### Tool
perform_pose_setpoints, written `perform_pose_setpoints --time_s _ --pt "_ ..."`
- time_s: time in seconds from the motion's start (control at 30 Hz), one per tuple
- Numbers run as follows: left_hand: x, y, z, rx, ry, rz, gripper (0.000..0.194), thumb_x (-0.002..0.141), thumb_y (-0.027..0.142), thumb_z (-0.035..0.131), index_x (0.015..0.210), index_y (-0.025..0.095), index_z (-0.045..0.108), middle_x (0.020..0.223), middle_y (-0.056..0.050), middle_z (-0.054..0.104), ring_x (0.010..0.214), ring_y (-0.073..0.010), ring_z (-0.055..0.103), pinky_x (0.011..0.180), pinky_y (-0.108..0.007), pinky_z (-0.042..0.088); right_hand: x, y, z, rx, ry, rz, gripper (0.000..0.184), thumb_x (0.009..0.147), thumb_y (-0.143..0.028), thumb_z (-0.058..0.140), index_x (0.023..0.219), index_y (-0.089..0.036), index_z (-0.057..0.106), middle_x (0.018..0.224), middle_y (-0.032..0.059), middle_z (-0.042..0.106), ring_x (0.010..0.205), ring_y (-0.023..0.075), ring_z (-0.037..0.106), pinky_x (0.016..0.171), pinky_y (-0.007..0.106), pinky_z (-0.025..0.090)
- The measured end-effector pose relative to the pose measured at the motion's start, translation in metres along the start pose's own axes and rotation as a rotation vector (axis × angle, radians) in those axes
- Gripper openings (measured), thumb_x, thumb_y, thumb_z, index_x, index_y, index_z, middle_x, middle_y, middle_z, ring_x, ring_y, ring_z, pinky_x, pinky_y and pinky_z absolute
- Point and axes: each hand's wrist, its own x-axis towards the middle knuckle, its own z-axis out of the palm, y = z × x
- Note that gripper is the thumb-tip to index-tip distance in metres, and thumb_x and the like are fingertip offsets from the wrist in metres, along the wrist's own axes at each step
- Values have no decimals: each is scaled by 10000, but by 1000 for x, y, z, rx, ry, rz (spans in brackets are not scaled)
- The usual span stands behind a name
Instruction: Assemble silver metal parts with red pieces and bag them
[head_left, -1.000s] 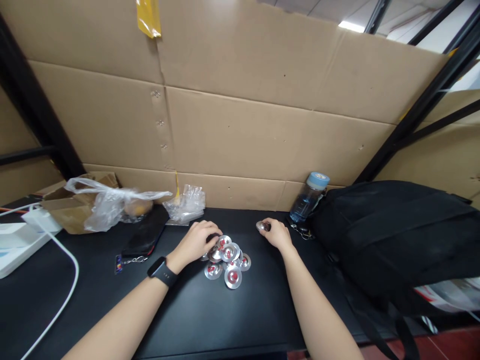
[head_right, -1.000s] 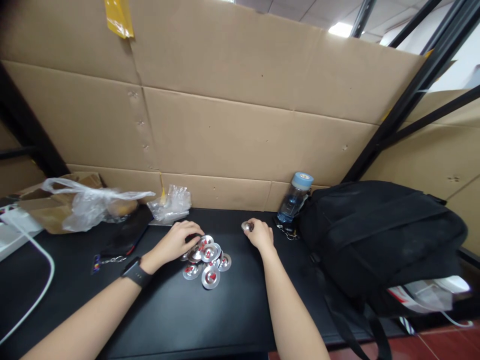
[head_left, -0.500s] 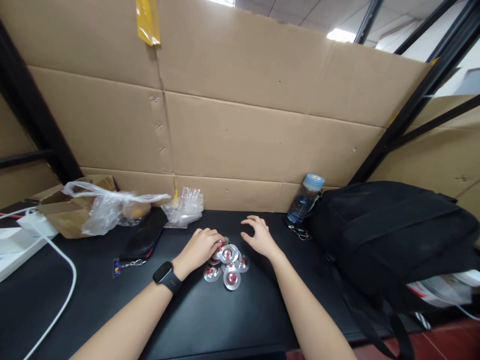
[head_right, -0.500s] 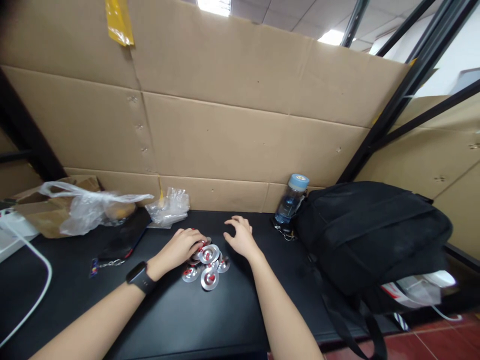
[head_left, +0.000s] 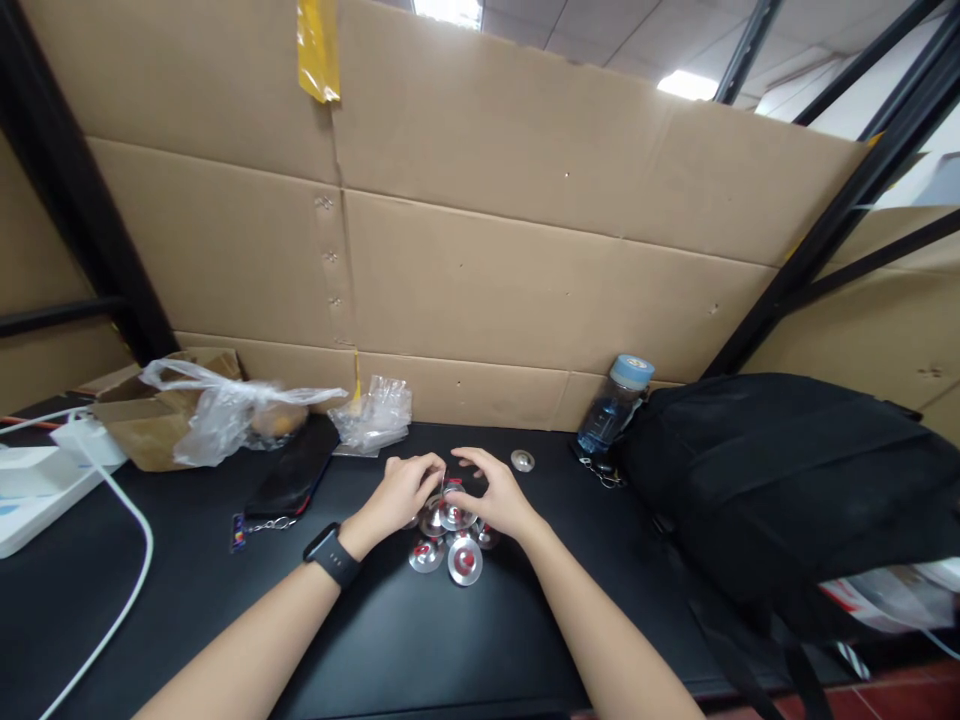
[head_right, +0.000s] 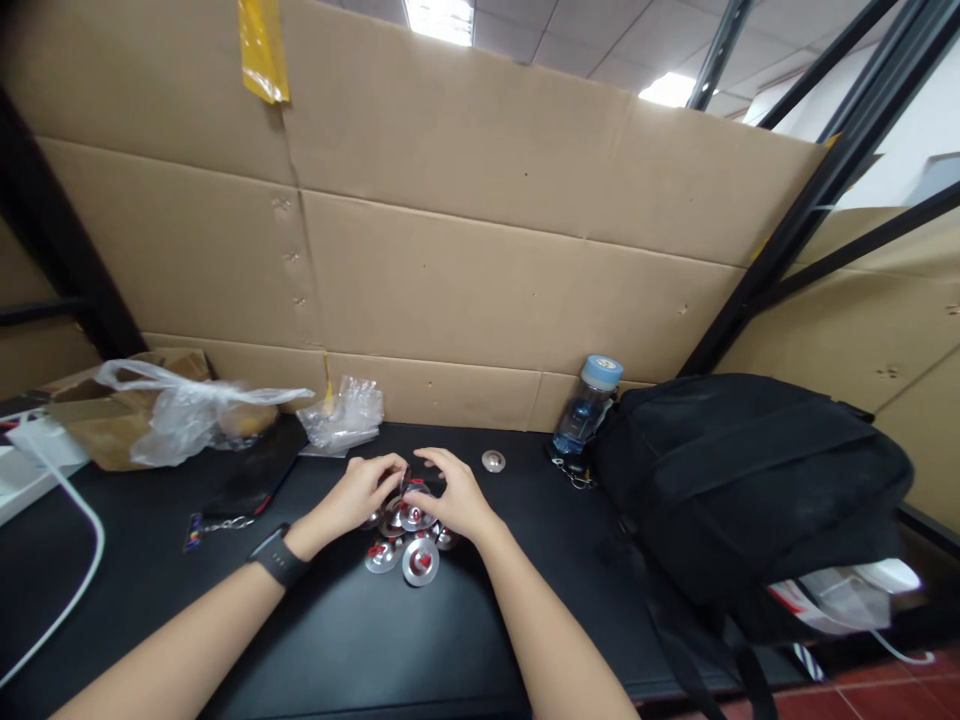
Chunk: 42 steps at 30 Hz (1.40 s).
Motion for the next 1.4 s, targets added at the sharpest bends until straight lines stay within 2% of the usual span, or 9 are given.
perform_pose_setpoints --time_s 0.17,0.3,0.43,0.53,0.67,0.83,1.03,1.23,1.4 --pt "2 12 -1 -294 72 31 181 968 279 493 990 226 665 978 -19 752 904 -181 684 830 -278 472 -1 2 16 113 98 38 421 807 -292 757 1213 -237 664 1038 50 745 837 183 712 804 326 591" --pt "4 5 -6 -136 147 -30 137 940 282 548 980 233 669 969 -13 753 907 -195 685 872 -320 446 2 9 13 133 162 131 364 828 -336 721 1168 -208 706 977 71 768 782 198 720 747 334 596" --pt "5 -18 -16 113 221 -91 128 917 213 556 985 241 661 1002 -16 754 979 -226 677 923 -376 369 5 25 -21 76 236 245 407 832 -347 691 1207 -189 690 1021 87 776 850 222 740 806 355 586" --pt "2 -35 -19 202 159 -137 132 884 193 582 964 253 669 974 -7 759 977 -247 673 911 -390 342 3 45 -54 -279 335 348 335 788 -284 703 1103 -173 736 1042 97 769 844 223 722 865 362 553" --pt "0 -35 -14 236 91 -90 158 897 218 565 975 262 696 1065 -29 738 1044 -265 629 908 -396 341 -4 72 -77 -466 228 433 298 802 -235 681 1079 -155 754 1083 110 756 989 235 705 931 336 509" --pt "-2 -8 -10 115 -183 200 226 904 222 556 1054 291 709 1094 -16 726 1036 -214 625 903 -347 369 -9 86 -77 -612 117 482 258 865 -285 662 1082 -205 775 1128 95 725 1089 247 651 977 340 464" --pt "-5 2 -15 79 -263 232 248 887 192 556 1042 290 723 1006 -9 736 967 -196 652 913 -334 377 -11 83 -73 -722 92 552 291 935 -328 584 1160 -238 745 1202 108 672 1129 280 587 949 368 451" --pt "-1 -5 -15 40 -245 218 177 985 316 545 979 266 715 977 -9 752 953 -188 658 906 -341 367 -3 54 -63 -528 180 275 233 898 -291 654 1105 -227 738 1184 88 667 1106 246 593 1005 389 447" --pt "1 1 -18 66 -122 215 224 1009 349 509 1011 266 717 1025 -27 734 987 -205 613 897 -362 363 0 11 -24 -166 -80 -7 420 789 -414 806 1167 -250 720 1127 62 711 901 194 663 837 331 525"
